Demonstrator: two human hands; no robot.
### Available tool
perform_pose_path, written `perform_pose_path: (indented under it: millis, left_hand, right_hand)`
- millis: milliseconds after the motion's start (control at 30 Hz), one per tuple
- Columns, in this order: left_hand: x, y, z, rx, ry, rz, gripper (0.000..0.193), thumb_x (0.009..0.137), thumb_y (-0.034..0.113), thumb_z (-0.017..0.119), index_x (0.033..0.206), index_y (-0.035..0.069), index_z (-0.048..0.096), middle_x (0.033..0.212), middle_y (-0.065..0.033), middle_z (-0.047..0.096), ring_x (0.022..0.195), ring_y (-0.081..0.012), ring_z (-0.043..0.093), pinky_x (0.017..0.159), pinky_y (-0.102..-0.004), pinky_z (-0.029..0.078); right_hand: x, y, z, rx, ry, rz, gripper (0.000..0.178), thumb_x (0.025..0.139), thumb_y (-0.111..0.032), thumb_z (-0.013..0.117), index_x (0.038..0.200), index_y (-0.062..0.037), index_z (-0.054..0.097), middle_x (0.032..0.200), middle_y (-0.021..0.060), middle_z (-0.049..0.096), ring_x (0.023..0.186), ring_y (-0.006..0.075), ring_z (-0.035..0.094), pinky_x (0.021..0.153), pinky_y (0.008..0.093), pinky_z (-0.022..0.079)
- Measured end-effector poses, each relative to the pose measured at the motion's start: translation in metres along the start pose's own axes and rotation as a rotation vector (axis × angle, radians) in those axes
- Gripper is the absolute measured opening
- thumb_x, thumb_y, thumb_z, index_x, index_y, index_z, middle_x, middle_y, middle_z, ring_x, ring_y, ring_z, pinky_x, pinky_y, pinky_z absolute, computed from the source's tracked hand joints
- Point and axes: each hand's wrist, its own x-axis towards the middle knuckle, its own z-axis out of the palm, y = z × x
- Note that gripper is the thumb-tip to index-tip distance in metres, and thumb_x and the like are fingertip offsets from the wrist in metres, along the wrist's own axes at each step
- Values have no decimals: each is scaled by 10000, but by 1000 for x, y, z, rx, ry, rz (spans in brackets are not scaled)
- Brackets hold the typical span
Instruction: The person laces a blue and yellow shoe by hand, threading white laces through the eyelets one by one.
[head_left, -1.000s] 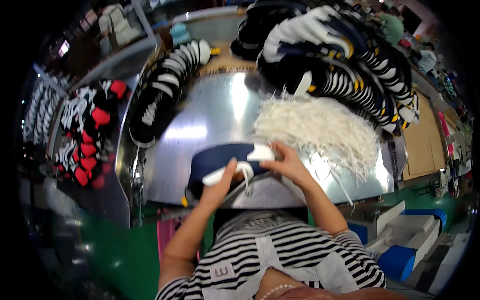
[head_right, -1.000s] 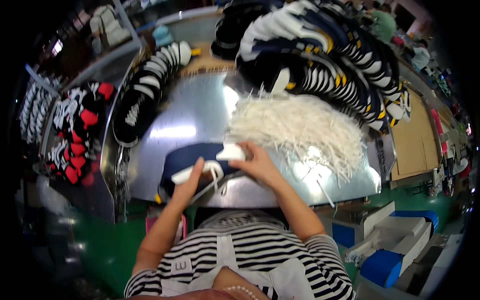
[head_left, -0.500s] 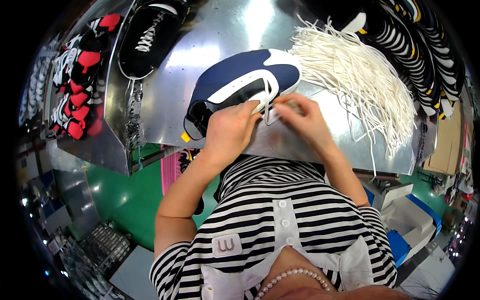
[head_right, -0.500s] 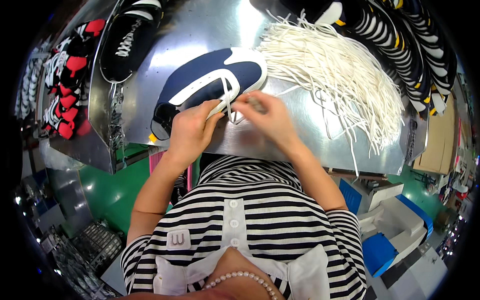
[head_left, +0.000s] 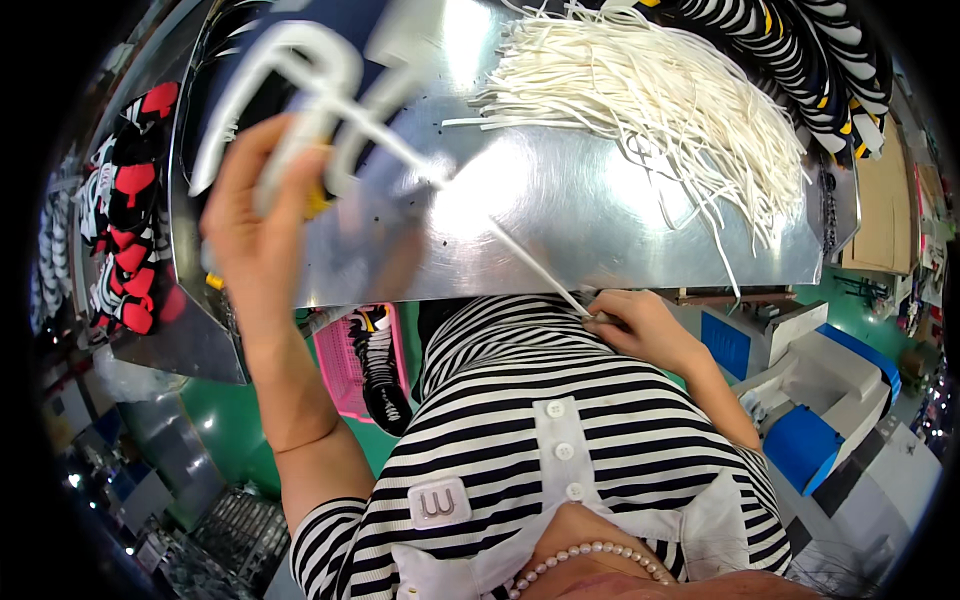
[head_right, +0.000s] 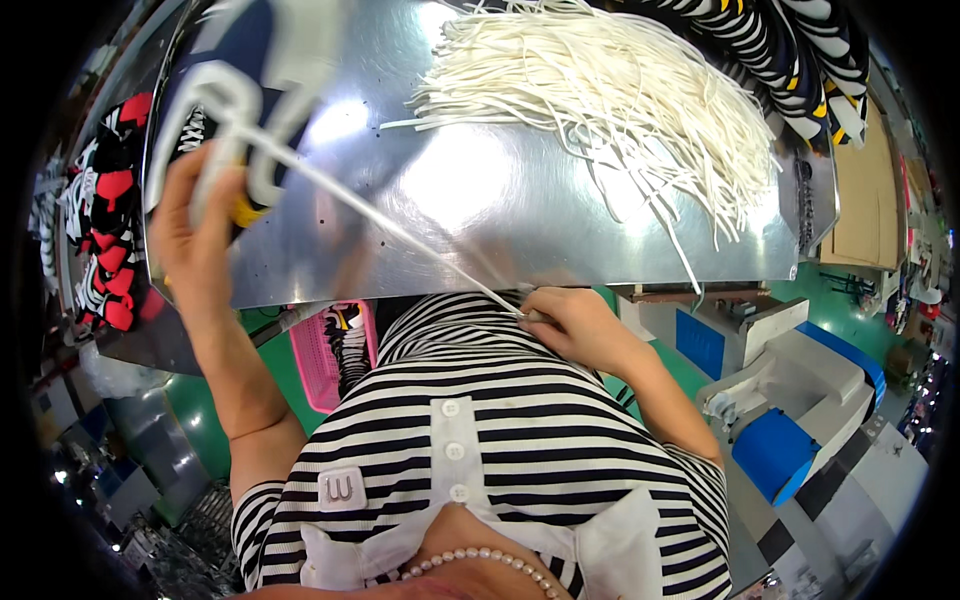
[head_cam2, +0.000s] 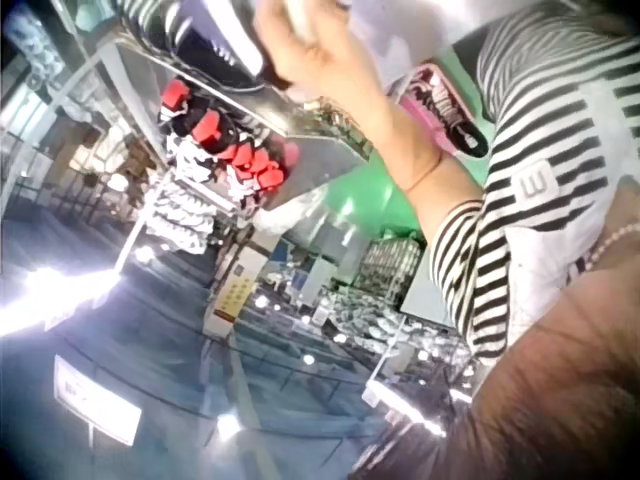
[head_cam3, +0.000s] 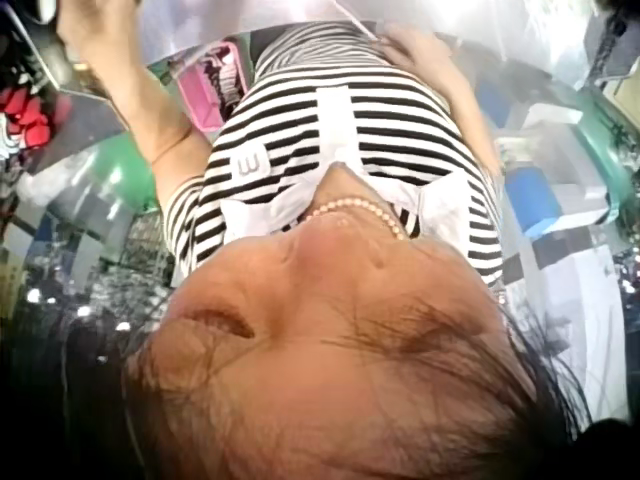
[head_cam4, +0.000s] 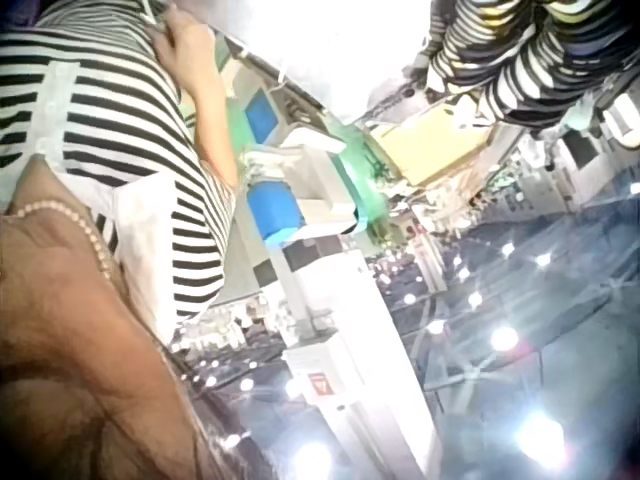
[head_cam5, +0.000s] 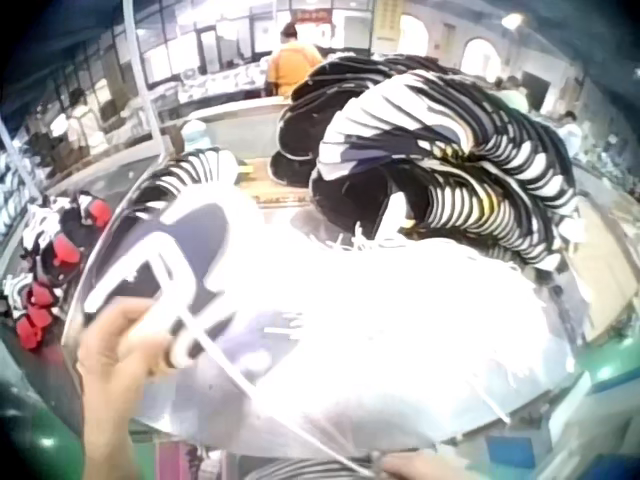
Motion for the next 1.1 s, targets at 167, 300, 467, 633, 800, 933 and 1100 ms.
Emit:
perform_pose_path:
  millis: [167,300,467,633,800,933,1100]
  left_hand:
    - [-36,-33,57,265,-512,125,244,883,212,685,1073,59,669,799,-180,675,740,-318,673,666,-382,509]
    - [-40,-31,61,367,-655,46,269,873,228,690,1078,56,659,850,-177,682,784,-354,661,705,-427,506]
    - [-41,-17,60,382,-545,272,263,918,171,640,1104,-15,652,967,-179,676,830,-331,662,740,-377,511]
    - [-32,-4,83,531,-583,244,234,904,265,650,922,35,686,798,-124,672,697,-312,645,614,-407,491]
    - [-25,-14,96,530,-583,68,275,903,301,659,814,41,678,648,-141,610,583,-323,601,554,-415,453]
    - [-25,-23,96,492,-499,101,253,902,273,669,802,41,671,635,-140,600,553,-325,574,534,-400,438]
    - [-25,-25,100,501,-456,148,255,899,250,675,761,39,639,626,-137,588,544,-322,567,519,-403,427]
  right_hand:
    - [21,-17,2,307,247,-29,126,887,-77,681,989,-4,690,881,31,676,758,103,582,701,239,457]
    - [85,-37,-11,416,459,-225,164,886,-136,699,994,-14,684,815,44,679,729,92,598,671,239,470]
    - [132,-40,-13,358,449,-295,172,872,-173,698,988,-49,668,774,79,681,645,156,608,617,287,480]
    - [150,-42,-12,444,475,-248,151,886,-128,695,1009,-42,678,853,39,698,751,91,612,699,243,489]
    - [153,-37,-10,453,612,-229,263,923,-133,666,1162,-47,597,1013,64,688,908,97,629,814,243,495]
    - [127,-24,-11,488,362,-199,260,947,-227,614,1082,-22,532,872,156,705,798,295,691,719,402,507]
    - [102,-18,6,307,363,-162,197,934,-224,611,967,-32,583,824,173,699,756,367,670,681,428,505]
